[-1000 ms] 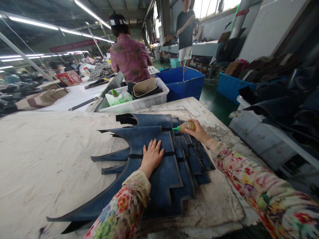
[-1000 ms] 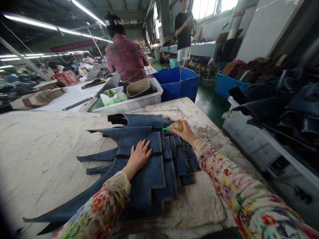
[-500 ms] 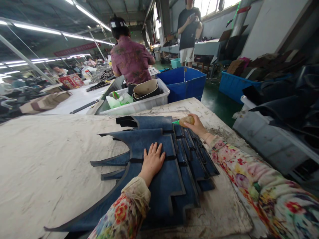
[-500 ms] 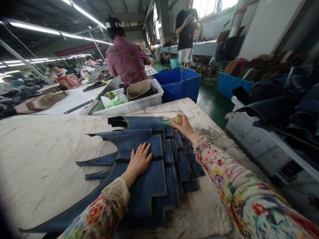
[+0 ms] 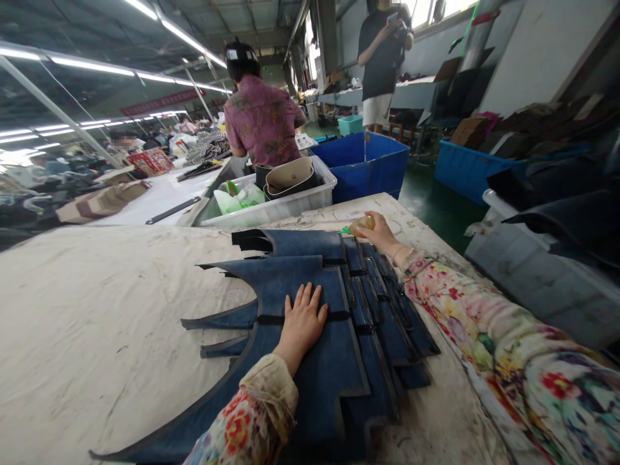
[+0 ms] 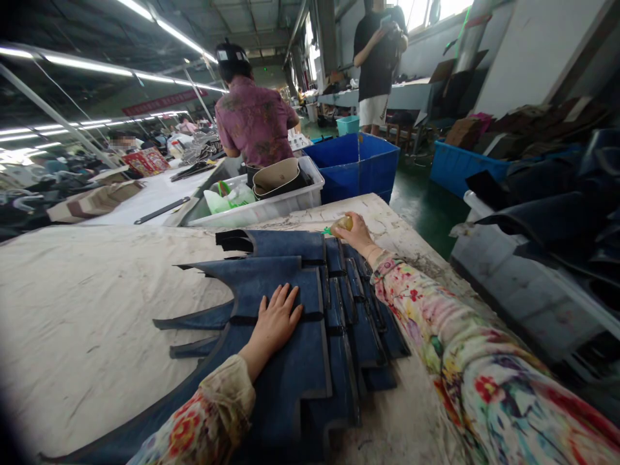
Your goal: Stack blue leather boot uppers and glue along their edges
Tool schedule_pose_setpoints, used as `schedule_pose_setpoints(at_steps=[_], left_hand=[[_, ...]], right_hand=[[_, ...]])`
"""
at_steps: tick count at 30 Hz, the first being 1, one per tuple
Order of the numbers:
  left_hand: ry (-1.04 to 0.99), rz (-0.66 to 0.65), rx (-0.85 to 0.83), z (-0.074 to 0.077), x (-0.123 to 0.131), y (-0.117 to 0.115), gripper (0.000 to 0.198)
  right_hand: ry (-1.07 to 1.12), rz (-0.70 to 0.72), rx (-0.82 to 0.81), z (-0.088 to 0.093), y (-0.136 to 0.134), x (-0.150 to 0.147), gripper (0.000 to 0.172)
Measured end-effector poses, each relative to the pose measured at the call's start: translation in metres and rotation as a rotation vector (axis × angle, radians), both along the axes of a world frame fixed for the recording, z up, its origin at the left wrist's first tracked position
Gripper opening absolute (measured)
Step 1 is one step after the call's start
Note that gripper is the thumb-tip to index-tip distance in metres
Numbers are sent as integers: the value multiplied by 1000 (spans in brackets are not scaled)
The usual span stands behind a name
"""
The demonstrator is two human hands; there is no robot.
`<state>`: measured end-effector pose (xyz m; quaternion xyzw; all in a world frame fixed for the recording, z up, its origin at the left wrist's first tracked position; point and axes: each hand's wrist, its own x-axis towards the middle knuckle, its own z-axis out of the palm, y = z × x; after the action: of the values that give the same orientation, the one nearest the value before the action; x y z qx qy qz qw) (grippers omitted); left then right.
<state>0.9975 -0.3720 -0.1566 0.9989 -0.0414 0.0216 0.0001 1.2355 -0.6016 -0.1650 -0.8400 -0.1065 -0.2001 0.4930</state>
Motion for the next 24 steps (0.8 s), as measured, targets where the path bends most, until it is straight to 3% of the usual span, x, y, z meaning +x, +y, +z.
schedule_pose_setpoints(at_steps=[6,12,17,24], left_hand=[[-3,1,-2,1,0,0,50],[-17,-6,-9,2,-1,1,50],[-24,-11,-12,1,-1,1,50],[-20,-6,-17,2,-1,1,50]], right_hand=[[71,-53,-31,14,9,7,59],[146,-48,-11,26,-3,-7,58],[157,1,8,25,-8,-11,53],[110,-67,14,16,11,9,52]])
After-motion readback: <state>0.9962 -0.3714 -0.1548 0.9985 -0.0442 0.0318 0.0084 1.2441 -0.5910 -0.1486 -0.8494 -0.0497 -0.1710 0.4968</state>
